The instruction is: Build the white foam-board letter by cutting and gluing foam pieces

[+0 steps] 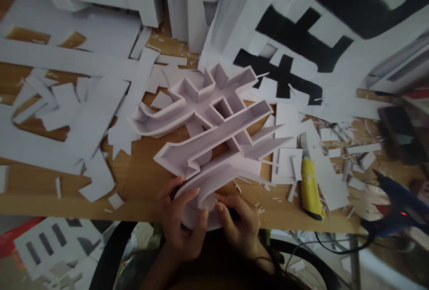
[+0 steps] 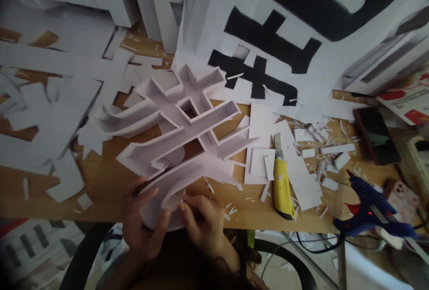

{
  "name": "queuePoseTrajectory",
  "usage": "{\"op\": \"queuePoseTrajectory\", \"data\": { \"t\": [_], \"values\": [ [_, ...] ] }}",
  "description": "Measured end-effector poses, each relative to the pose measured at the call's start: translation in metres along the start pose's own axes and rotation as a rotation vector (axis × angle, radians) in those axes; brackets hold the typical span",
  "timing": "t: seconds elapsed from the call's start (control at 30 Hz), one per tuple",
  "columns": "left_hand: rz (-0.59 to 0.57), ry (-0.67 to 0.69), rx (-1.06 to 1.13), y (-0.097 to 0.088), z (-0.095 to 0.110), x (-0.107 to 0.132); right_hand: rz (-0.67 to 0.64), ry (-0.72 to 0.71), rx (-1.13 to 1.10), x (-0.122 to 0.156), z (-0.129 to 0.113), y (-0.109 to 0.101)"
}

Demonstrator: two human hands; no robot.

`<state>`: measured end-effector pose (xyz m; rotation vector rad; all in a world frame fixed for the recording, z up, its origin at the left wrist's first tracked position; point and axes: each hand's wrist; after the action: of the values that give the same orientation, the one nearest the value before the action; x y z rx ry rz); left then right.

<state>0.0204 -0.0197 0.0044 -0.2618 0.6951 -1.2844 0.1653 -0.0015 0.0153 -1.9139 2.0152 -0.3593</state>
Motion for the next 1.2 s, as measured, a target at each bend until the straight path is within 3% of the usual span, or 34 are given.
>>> {"op": "queuePoseTrajectory", "data": {
  "t": [0.13,0.3,0.53,0.8,1.0,1.2],
  "values": [
    [0.014,0.044,-0.002,-0.001,0.0,-0.003,0.008,0.006,-0.026,0.002,0.002,0.0],
    [0.016,0.02,0.058,0.0,-0.003,-0.002,-0.006,0.144,-0.156,0.015,0.008,0.002],
    [0.102,0.08,0.121,0.008,-0.003,-0.006,0.212,0.242,-0.439,0.019,0.01,0.01],
    [0.148,0.12,0.11,0.012,-0.008,-0.007,0.181,0.261,-0.492,0.021,0.026,0.017],
    [0.203,0.192,0.099,0.015,-0.01,-0.01,0.192,0.181,-0.468,0.021,0.039,0.022],
    [0.242,0.251,0.114,0.018,-0.014,-0.013,0.213,0.051,-0.346,0.016,0.036,0.023]
  ]
}}
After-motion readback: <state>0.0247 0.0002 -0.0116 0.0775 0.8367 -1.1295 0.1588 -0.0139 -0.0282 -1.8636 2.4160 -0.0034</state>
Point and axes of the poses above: each hand's wrist, its own x-axis away from the middle knuckle, its own y-axis out of the palm, z = x × y, and after that the axes turned 6 degrees about y, right-handed
